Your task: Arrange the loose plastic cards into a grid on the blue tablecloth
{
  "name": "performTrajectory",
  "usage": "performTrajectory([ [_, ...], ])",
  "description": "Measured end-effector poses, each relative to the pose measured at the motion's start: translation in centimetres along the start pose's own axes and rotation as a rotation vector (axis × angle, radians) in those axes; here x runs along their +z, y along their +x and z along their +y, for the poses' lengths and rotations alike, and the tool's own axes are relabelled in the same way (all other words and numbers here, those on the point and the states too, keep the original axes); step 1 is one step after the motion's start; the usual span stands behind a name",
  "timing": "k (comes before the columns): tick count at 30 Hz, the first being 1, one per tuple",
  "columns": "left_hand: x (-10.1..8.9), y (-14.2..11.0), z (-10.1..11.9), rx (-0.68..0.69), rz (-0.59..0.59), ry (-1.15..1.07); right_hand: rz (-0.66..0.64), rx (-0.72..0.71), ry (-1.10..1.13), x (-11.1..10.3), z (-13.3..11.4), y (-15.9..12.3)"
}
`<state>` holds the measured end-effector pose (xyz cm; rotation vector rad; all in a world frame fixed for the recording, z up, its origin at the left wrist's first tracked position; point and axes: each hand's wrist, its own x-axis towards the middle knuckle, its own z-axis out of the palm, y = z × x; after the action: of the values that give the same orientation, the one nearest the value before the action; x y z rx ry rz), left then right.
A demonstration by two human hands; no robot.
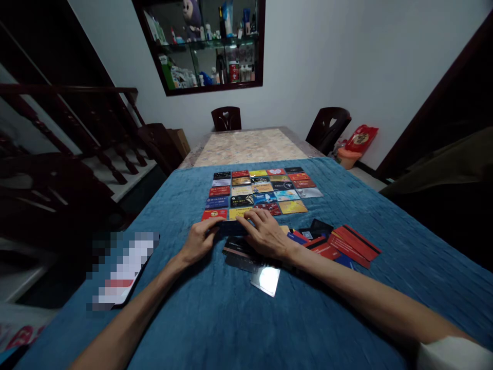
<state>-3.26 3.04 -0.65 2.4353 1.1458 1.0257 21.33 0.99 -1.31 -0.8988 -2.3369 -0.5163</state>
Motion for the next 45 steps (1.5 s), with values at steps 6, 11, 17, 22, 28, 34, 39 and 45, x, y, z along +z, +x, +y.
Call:
performTrajectory([
  [6, 0.2, 0.0, -0.2, 0.033, 0.036, -0.002, 0.035, -0.028, -0.01, 0.0, 0.2, 0.0],
  [11, 0.3, -0.2, -0.1, 0.011, 0.037, 0.036, 0.027, 0.0, 0.017, -0.1, 0.4, 0.0],
  [17, 0.0, -0.2, 0.2, 0.158, 0.01, 0.086, 0.019, 0.025, 0.074, -0.2, 0.8, 0.1],
  [22, -0.4, -0.1, 0.4, 0.196, -0.037, 0.141, 0.023, 0.048, 0.115, 0.1, 1.0, 0.3],
  [28, -1.3, 0.6, 0.4, 0.19, -0.097, 0.177, -0.033, 0.037, 0.157, -0.1, 1.6, 1.2],
  [34, -2.7, 2.4, -0.5, 0.13, -0.11, 0.175, -0.057, 0.035, 0.224, 0.8, 3.0, 3.5],
  [39, -3.7, 4.2, -2.3, 0.044, -0.107, 0.169, -0.051, 0.055, 0.249, 2.9, 4.5, 6.0],
  [45, -4.2, 6.4, -4.7, -0.048, -0.141, 0.182, -0.153, 0.122, 0.226, 5.0, 5.6, 8.4],
])
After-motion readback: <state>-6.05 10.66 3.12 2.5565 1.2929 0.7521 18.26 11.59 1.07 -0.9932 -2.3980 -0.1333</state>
